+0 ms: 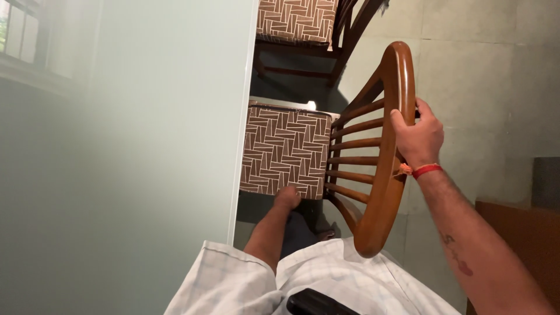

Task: Clean a wooden chair using a cloth and position it under a table.

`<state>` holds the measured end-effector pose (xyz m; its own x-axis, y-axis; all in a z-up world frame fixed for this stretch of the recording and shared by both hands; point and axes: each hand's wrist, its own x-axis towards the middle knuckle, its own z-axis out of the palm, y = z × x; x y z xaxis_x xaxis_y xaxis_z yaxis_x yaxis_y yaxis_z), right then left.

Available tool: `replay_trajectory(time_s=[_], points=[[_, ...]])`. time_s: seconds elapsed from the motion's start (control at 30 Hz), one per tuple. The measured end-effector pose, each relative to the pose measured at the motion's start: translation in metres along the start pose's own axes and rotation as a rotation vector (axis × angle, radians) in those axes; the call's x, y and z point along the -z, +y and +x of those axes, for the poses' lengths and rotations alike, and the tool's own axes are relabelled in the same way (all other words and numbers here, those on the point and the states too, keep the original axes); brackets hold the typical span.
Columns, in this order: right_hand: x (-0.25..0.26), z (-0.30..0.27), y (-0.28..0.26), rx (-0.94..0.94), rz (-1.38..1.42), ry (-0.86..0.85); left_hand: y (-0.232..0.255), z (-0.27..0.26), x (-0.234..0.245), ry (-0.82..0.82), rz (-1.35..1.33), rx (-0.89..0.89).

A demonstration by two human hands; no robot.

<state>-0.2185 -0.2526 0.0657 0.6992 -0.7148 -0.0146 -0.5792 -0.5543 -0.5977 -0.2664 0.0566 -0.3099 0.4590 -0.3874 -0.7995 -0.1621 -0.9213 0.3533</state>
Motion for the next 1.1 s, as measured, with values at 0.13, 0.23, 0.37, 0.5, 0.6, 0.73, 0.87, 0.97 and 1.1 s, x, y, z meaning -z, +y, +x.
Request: replay_trajectory(time_s=[0.13, 0.23, 0.37, 0.5, 0.6, 0.73, 0.87, 0.97, 1.1], points=[[-0.002, -0.001, 0.006, 0.008, -0.012, 0.004, -0.052, 0.053, -0.034, 0.166, -0.290, 0.136], [-0.001, 0.000, 0.006, -0.002, -0.016, -0.011, -0.075, 0.064, -0.033, 0.243, -0.533, 0.313], [-0.001, -0.004, -0.001, -0.075, 0.022, -0.047, -0.095, 0.047, -0.040, 0.275, -1.042, 0.689], [-0.004, -0.001, 0.003, -0.070, 0.075, -0.061, -0.099, 0.067, -0.094, 0.134, -1.580, 0.745], [-0.004, -0.002, 0.001, -0.096, 0.112, -0.063, -0.086, 0.085, -0.120, 0.083, -1.797, 0.626], [-0.004, -0.003, 0.014, -0.066, 0.153, -0.081, -0.067, 0.097, -0.130, 0.279, -2.167, 0.484], [-0.005, -0.003, 0.020, -0.012, 0.158, -0.080, -0.045, 0.058, -0.073, 0.269, -2.099, 0.805], [-0.004, -0.004, 0.013, -0.004, 0.160, -0.072, -0.040, 0.037, -0.046, 0.196, -1.971, 0.847], [-0.004, -0.001, 0.008, -0.052, 0.170, -0.060, -0.026, 0.017, -0.009, 0.461, -1.998, 0.474]])
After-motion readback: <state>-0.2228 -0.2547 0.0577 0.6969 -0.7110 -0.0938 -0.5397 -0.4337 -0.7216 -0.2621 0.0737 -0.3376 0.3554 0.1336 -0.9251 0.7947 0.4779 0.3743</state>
